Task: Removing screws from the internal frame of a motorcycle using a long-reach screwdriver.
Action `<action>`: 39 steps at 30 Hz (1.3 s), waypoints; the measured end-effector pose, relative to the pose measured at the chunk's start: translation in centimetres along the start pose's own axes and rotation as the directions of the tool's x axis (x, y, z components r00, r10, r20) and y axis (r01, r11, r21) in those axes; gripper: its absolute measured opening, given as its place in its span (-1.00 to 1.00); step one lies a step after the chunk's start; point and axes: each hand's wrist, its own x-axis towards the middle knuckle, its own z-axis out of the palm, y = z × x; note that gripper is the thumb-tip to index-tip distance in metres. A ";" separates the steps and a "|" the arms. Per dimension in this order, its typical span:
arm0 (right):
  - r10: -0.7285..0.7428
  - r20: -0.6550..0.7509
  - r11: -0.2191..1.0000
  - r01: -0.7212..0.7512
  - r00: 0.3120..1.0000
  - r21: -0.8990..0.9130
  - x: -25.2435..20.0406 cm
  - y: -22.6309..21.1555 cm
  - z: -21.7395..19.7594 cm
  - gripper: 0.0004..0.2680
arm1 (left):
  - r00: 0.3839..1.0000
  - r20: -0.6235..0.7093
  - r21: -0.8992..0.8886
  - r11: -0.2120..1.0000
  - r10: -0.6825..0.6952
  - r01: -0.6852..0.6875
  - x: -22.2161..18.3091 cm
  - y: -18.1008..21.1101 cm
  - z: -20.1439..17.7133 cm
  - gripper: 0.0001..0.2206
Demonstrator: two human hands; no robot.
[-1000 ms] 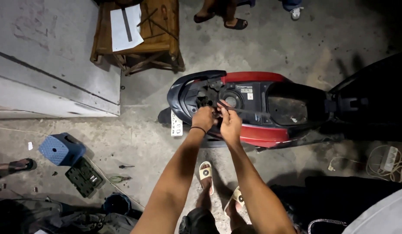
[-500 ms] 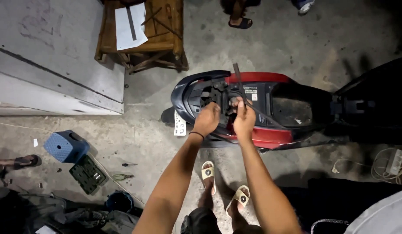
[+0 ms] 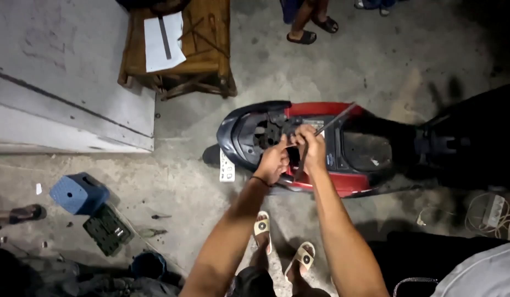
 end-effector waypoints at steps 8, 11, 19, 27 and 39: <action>0.369 -0.200 0.629 -0.403 0.907 -0.665 0.6 -5.3 3.3 -0.77 | 0.994 0.070 -0.291 0.952 -0.081 0.098 1.7 1.9 -0.7 -0.69; 0.408 -0.249 0.488 -0.440 0.878 -0.753 1.3 -6.4 3.2 -0.76 | 0.995 0.069 -0.276 0.957 -0.070 0.086 3.3 2.3 -0.6 -0.71; 0.130 -0.039 -0.042 -0.034 0.991 -0.999 7.1 -6.1 2.6 -0.80 | 0.998 -0.006 -0.114 0.991 -0.069 0.067 5.2 3.1 0.1 -0.79; 0.240 0.090 -0.240 0.149 0.967 -0.959 10.1 -6.7 4.8 -0.73 | 0.937 -0.337 0.149 0.988 0.092 -0.043 12.9 -0.2 -4.9 -0.63; 0.358 0.081 -0.207 0.163 0.930 -0.965 10.3 -6.8 6.4 -0.74 | 0.876 -0.107 0.790 0.575 0.469 -0.211 11.6 5.5 -4.1 -0.81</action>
